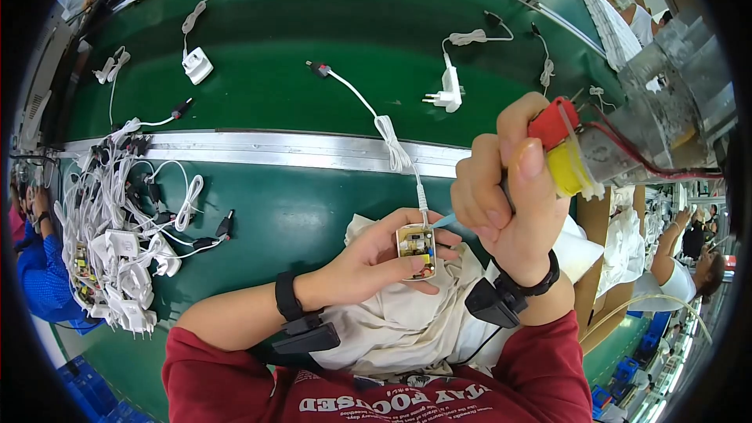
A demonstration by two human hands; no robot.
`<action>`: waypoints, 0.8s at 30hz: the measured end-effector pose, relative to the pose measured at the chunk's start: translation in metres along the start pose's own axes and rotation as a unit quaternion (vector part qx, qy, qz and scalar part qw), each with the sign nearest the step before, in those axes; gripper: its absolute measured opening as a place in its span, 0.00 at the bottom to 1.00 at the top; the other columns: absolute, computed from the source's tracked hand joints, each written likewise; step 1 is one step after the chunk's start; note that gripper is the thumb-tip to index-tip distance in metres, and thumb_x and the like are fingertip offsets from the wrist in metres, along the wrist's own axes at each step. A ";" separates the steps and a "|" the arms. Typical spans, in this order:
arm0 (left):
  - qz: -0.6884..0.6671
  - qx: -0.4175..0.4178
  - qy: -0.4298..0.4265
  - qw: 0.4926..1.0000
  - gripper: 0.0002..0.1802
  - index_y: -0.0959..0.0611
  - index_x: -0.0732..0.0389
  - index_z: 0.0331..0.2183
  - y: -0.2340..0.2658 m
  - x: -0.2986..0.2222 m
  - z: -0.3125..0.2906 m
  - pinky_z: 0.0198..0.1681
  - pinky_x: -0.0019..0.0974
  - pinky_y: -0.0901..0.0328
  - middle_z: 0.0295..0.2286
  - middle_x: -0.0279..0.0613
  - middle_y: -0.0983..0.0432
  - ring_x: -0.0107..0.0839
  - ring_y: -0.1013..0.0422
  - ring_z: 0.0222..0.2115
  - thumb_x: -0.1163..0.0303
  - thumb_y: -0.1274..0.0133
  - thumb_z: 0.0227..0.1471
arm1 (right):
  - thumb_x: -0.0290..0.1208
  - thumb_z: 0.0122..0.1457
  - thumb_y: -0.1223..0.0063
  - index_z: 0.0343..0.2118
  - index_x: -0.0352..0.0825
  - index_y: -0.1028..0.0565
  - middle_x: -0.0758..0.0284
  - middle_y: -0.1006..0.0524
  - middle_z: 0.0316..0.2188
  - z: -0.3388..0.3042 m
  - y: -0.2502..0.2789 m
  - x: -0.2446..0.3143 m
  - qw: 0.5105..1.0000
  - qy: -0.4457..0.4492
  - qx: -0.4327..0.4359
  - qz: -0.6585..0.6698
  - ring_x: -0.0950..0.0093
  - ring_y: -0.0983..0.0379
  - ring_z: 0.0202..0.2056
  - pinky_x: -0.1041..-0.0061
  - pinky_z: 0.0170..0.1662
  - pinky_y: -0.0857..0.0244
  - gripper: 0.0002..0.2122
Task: The person picks up a circuit board from the conveyor belt, applies a substance to it using a dispenser, and places it back onto the belt. This process is repeated for several circuit boards throughout the video.
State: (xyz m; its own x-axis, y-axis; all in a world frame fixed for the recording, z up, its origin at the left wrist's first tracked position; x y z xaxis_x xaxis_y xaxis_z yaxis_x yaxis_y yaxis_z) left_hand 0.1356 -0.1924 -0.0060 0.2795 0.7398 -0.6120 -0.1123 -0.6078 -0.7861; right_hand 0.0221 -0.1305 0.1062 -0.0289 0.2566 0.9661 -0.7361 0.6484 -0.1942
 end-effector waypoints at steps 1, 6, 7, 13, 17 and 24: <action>-0.001 0.000 0.000 1.000 0.27 0.45 0.58 0.56 0.000 0.000 0.000 0.47 0.43 0.32 0.52 0.47 0.40 0.37 0.40 0.54 0.77 0.58 0.56 | 0.47 0.61 0.57 0.33 0.38 0.42 0.75 0.45 0.07 0.000 0.000 -0.001 1.000 -0.001 0.001 0.000 0.85 0.54 0.08 0.83 0.11 0.58 0.16; 0.001 0.002 0.005 1.000 0.27 0.45 0.58 0.56 0.000 0.000 0.000 0.47 0.43 0.31 0.52 0.46 0.39 0.36 0.40 0.54 0.78 0.59 0.56 | 0.48 0.61 0.58 0.34 0.38 0.42 0.76 0.46 0.07 -0.001 0.002 -0.003 1.000 0.009 0.018 -0.017 0.85 0.54 0.07 0.83 0.11 0.58 0.17; 0.000 0.002 0.005 1.000 0.27 0.45 0.58 0.56 0.000 0.000 0.000 0.47 0.43 0.32 0.51 0.46 0.39 0.36 0.40 0.54 0.78 0.59 0.56 | 0.48 0.61 0.58 0.35 0.38 0.42 0.76 0.46 0.07 -0.001 0.002 -0.002 0.999 0.011 0.023 -0.021 0.85 0.54 0.07 0.83 0.11 0.58 0.17; 0.002 -0.025 0.016 1.000 0.25 0.43 0.58 0.55 0.002 0.002 -0.001 0.48 0.43 0.32 0.51 0.46 0.39 0.35 0.39 0.53 0.78 0.59 0.56 | 0.50 0.61 0.60 0.36 0.38 0.43 0.76 0.46 0.07 -0.004 -0.003 0.007 0.999 -0.023 0.000 -0.024 0.85 0.53 0.07 0.83 0.11 0.58 0.18; -0.076 -0.076 0.013 0.994 0.23 0.41 0.58 0.54 0.006 -0.005 -0.002 0.48 0.43 0.32 0.51 0.45 0.38 0.35 0.39 0.53 0.77 0.60 0.57 | 0.37 0.58 0.51 0.34 0.31 0.39 0.76 0.38 0.11 -0.010 -0.003 0.008 0.996 -0.037 -0.021 0.077 0.88 0.47 0.11 0.86 0.16 0.55 0.14; -0.108 -0.073 -0.036 0.991 0.22 0.39 0.58 0.53 0.010 -0.009 -0.004 0.46 0.41 0.31 0.50 0.44 0.36 0.36 0.38 0.53 0.76 0.61 0.57 | 0.51 0.60 0.59 0.33 0.39 0.44 0.76 0.45 0.08 -0.010 -0.010 0.006 0.997 -0.001 0.071 -0.035 0.85 0.52 0.07 0.83 0.10 0.57 0.18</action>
State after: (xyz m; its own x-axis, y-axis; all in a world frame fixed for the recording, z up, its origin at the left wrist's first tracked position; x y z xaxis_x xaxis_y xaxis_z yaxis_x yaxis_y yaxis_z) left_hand 0.1355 -0.2065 -0.0080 0.2127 0.8725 -0.4400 0.0827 -0.4647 -0.8816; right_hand 0.0358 -0.1281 0.1122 0.0243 0.2122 0.9769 -0.8251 0.5560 -0.1002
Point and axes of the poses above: each hand's wrist, its own z-axis towards the middle knuckle, its own y-axis out of the back of the hand, x = y × z, the point moved 3 cm from there along z, towards the middle knuckle
